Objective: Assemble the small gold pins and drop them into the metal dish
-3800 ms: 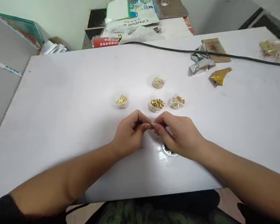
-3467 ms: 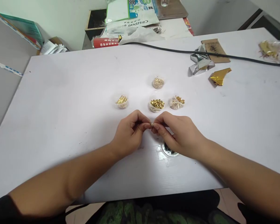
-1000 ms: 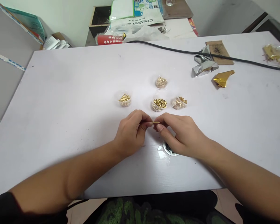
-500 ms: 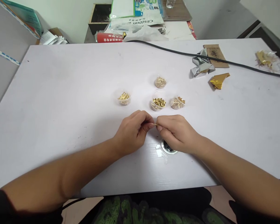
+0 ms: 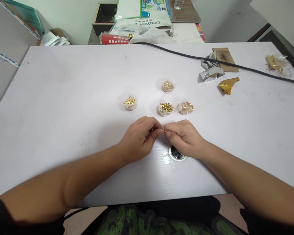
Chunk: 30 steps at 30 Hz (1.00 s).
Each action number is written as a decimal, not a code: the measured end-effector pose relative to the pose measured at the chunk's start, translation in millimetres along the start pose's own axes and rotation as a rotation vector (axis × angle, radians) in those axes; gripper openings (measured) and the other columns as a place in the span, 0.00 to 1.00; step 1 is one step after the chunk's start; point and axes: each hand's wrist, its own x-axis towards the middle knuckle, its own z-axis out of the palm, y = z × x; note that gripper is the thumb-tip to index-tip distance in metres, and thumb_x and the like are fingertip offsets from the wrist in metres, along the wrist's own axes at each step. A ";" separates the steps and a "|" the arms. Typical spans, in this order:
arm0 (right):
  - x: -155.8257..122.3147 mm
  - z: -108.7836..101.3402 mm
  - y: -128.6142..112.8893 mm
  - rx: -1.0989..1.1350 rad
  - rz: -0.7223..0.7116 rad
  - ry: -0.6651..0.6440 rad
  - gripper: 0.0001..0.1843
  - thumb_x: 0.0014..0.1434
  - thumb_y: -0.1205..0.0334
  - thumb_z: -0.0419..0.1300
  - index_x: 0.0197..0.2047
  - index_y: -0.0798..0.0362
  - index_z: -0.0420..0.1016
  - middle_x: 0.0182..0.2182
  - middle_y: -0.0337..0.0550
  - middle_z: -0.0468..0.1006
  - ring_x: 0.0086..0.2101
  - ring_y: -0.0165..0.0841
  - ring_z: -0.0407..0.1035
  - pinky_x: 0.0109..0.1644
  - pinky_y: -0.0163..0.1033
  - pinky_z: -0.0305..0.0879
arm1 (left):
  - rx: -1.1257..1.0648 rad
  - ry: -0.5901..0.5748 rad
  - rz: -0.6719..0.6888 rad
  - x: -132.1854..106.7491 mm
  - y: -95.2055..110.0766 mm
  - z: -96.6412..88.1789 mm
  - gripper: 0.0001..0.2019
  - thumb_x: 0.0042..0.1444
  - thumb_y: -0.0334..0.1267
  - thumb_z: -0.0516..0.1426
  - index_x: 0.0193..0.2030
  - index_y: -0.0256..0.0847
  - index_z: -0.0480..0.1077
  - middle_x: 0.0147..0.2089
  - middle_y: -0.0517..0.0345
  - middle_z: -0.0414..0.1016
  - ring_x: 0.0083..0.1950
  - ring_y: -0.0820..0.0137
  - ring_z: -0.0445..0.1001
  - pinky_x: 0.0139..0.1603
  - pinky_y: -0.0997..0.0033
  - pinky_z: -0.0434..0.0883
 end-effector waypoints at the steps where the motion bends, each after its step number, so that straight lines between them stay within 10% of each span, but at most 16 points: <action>1: 0.0 0.0 0.5 0.011 -0.004 0.010 0.14 0.55 0.71 0.47 0.21 0.52 0.50 0.15 0.31 0.51 0.18 0.22 0.47 0.21 0.29 0.46 | 0.003 0.000 0.006 -0.1 0.3 -0.2 0.07 0.64 0.34 0.52 0.33 0.39 0.65 0.29 0.60 0.70 0.31 0.74 0.66 0.34 0.73 0.66; 13: 0.2 -1.0 1.2 0.139 -0.011 -0.009 0.15 0.58 0.69 0.47 0.21 0.52 0.49 0.16 0.31 0.51 0.18 0.22 0.46 0.21 0.30 0.45 | -0.110 -0.089 -0.004 -0.4 2.7 -4.7 0.11 0.66 0.36 0.50 0.32 0.37 0.64 0.28 0.60 0.66 0.31 0.75 0.63 0.34 0.73 0.64; 24: -4.2 0.8 3.6 0.579 0.053 -0.156 0.17 0.67 0.63 0.48 0.27 0.55 0.67 0.21 0.37 0.68 0.22 0.26 0.59 0.25 0.32 0.56 | -0.911 -0.517 -0.323 11.0 -5.7 -18.6 0.13 0.66 0.40 0.54 0.33 0.33 0.71 0.31 0.53 0.76 0.35 0.73 0.73 0.41 0.72 0.70; 30: -3.4 2.0 -2.5 0.748 0.071 -0.157 0.19 0.67 0.62 0.49 0.24 0.54 0.61 0.21 0.39 0.72 0.21 0.25 0.59 0.23 0.32 0.50 | -1.122 -0.577 -0.400 10.1 -8.4 -18.5 0.12 0.64 0.39 0.56 0.33 0.34 0.74 0.31 0.52 0.77 0.35 0.72 0.75 0.43 0.71 0.71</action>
